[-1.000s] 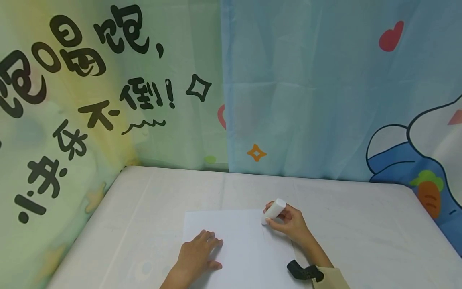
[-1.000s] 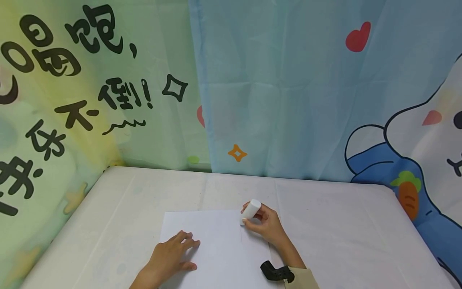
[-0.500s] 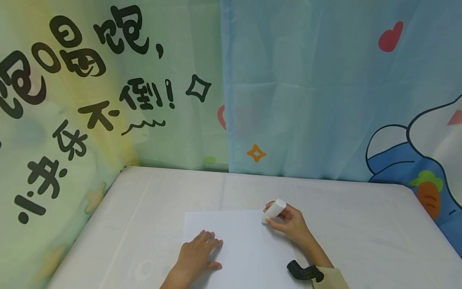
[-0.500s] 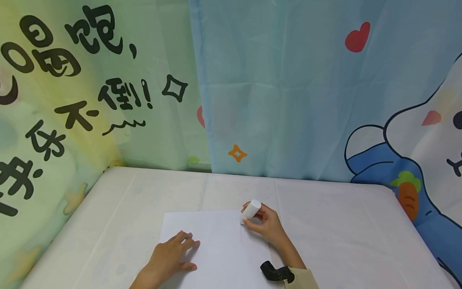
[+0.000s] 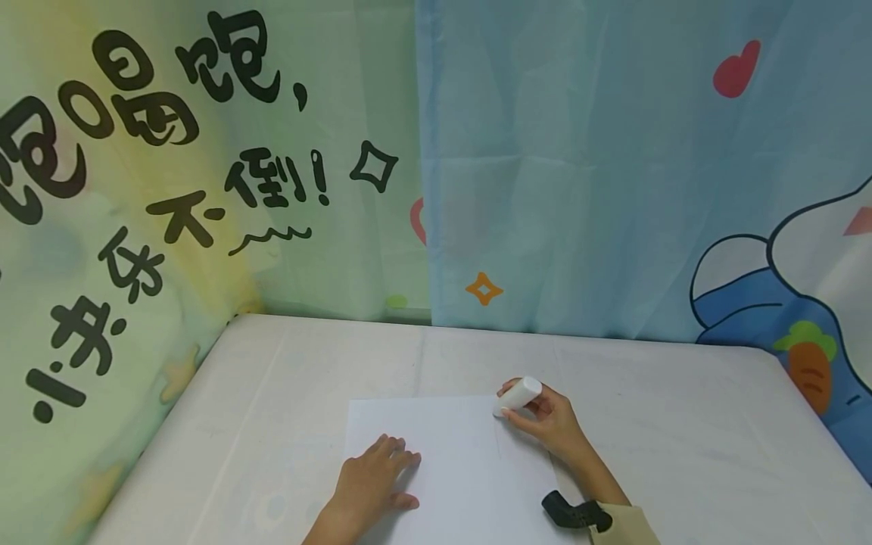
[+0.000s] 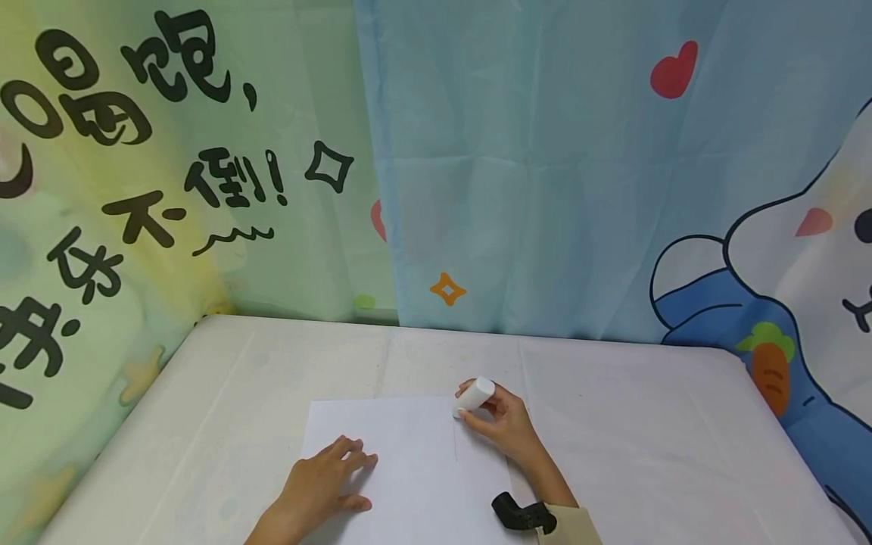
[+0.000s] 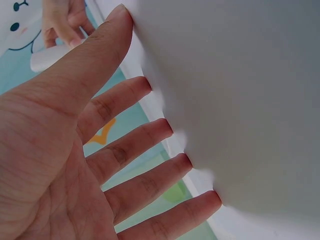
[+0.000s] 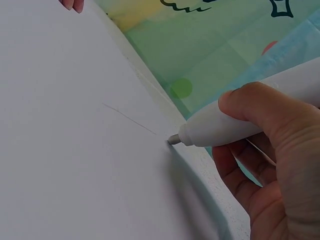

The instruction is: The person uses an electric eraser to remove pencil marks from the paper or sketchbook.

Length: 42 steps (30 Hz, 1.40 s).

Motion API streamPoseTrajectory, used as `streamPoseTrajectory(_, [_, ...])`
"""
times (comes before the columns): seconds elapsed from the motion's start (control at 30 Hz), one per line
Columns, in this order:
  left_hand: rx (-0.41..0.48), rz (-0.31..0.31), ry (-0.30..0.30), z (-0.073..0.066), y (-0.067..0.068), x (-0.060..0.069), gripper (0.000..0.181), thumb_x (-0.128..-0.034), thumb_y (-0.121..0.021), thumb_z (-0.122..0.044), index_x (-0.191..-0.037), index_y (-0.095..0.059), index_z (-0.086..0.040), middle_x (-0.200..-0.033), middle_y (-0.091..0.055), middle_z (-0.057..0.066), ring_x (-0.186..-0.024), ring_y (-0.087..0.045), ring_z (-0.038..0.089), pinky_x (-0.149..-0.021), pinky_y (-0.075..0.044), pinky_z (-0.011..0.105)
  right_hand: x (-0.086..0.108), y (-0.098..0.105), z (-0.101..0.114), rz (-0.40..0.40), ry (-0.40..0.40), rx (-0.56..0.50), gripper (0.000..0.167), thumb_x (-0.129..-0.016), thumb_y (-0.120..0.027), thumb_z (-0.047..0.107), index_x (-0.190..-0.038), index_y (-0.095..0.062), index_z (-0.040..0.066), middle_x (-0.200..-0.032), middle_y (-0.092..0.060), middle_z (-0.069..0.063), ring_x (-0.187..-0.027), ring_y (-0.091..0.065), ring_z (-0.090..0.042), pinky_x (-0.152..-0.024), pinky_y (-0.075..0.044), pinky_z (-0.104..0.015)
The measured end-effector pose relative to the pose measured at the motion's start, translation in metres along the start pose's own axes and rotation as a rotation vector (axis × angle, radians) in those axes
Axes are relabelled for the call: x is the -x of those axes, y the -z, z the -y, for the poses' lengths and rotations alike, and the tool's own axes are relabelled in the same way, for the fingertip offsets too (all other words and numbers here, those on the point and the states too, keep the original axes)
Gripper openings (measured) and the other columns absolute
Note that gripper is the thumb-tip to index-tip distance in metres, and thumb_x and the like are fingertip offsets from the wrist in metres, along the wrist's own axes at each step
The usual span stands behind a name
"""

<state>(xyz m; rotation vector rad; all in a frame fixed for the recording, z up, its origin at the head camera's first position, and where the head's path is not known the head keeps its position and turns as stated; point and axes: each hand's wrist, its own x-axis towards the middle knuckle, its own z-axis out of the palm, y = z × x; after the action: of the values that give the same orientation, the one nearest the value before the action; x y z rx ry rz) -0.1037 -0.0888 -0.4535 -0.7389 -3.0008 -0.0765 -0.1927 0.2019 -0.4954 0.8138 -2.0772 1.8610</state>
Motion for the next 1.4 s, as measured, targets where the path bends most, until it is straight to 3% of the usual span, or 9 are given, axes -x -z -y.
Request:
streamPoseTrajectory(0.6, [-0.013, -0.03, -0.016, 0.0006, -0.0012, 0.001, 0.055, -0.0697, -0.074, -0.054, -0.115, -0.068, -0.024, -0.116, -0.063, -0.001, -0.114, -0.064, 0.024, -0.058, -0.059, 0.03, 0.0002, -0.001, 0.002, -0.004, -0.009, -0.004, 0.037, -0.07, -0.069, -0.025, -0.105, -0.059, -0.017, -0.105, -0.069, 0.003, -0.1, -0.064, -0.001, -0.086, -0.051, -0.013])
streamPoseTrajectory(1.13, [0.021, -0.01, -0.017, 0.0006, -0.0004, 0.0003, 0.055, -0.0708, -0.074, -0.053, -0.116, -0.068, -0.022, -0.118, -0.063, 0.001, -0.115, -0.063, 0.026, -0.062, -0.06, 0.033, 0.0016, -0.0007, 0.0038, -0.01, -0.06, -0.008, 0.037, -0.07, -0.069, -0.023, -0.105, -0.057, -0.017, -0.104, -0.068, 0.008, -0.098, -0.064, 0.0, -0.084, -0.052, -0.014])
streamPoseTrajectory(1.4, [-0.002, -0.006, -0.013, 0.0007, -0.0007, -0.0003, 0.055, -0.071, -0.074, -0.053, -0.116, -0.068, -0.023, -0.118, -0.064, 0.0, -0.115, -0.063, 0.025, -0.061, -0.06, 0.033, 0.0015, -0.0004, 0.0022, 0.006, -0.044, -0.024, 0.038, -0.07, -0.069, -0.024, -0.105, -0.057, -0.018, -0.105, -0.067, 0.01, -0.098, -0.064, -0.001, -0.084, -0.052, -0.014])
